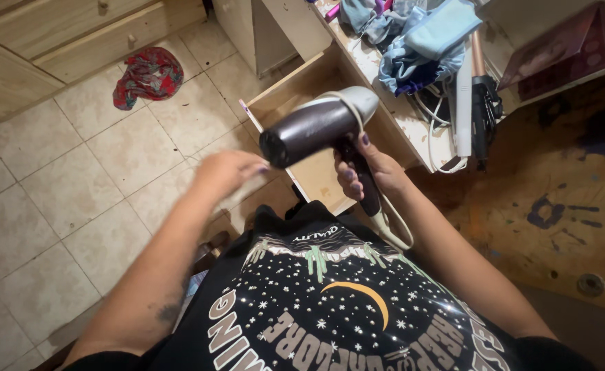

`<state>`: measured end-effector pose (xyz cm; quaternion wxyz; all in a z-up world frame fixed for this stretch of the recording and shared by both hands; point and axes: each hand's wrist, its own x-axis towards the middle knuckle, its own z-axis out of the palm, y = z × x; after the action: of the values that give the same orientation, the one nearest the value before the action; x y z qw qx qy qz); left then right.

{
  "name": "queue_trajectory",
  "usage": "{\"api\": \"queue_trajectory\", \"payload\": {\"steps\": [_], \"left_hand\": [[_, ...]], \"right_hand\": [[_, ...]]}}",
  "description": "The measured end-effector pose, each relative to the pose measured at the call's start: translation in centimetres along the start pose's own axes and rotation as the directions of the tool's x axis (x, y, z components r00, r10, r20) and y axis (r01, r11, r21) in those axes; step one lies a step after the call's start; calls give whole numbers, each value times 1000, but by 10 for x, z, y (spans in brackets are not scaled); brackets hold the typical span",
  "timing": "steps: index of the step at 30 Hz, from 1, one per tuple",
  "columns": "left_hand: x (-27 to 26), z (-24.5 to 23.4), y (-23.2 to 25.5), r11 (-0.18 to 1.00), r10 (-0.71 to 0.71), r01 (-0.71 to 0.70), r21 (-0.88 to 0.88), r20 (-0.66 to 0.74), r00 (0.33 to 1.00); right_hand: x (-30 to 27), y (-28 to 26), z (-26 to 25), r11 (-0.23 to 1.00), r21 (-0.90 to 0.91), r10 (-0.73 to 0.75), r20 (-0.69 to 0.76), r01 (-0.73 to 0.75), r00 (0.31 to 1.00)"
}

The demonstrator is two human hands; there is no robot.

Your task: The person opens a cluttered dresser drawer and removes items including a hairdryer, a hair straightener, and a cloth. They wrap the cords of the hairdryer and straightener, then place the items back into the drawer. The person then opens a second drawer and removes a purple folder and a pink pouch.

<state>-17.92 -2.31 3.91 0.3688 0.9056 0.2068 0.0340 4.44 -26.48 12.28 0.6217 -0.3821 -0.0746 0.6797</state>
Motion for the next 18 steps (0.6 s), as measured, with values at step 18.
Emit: {"api": "queue_trajectory", "payload": {"steps": [18], "left_hand": [[32,-76,53,730,321,-393,-559,-227,920]], "right_hand": [[5,15,53,876,-468,-115,29,115,993]]}}
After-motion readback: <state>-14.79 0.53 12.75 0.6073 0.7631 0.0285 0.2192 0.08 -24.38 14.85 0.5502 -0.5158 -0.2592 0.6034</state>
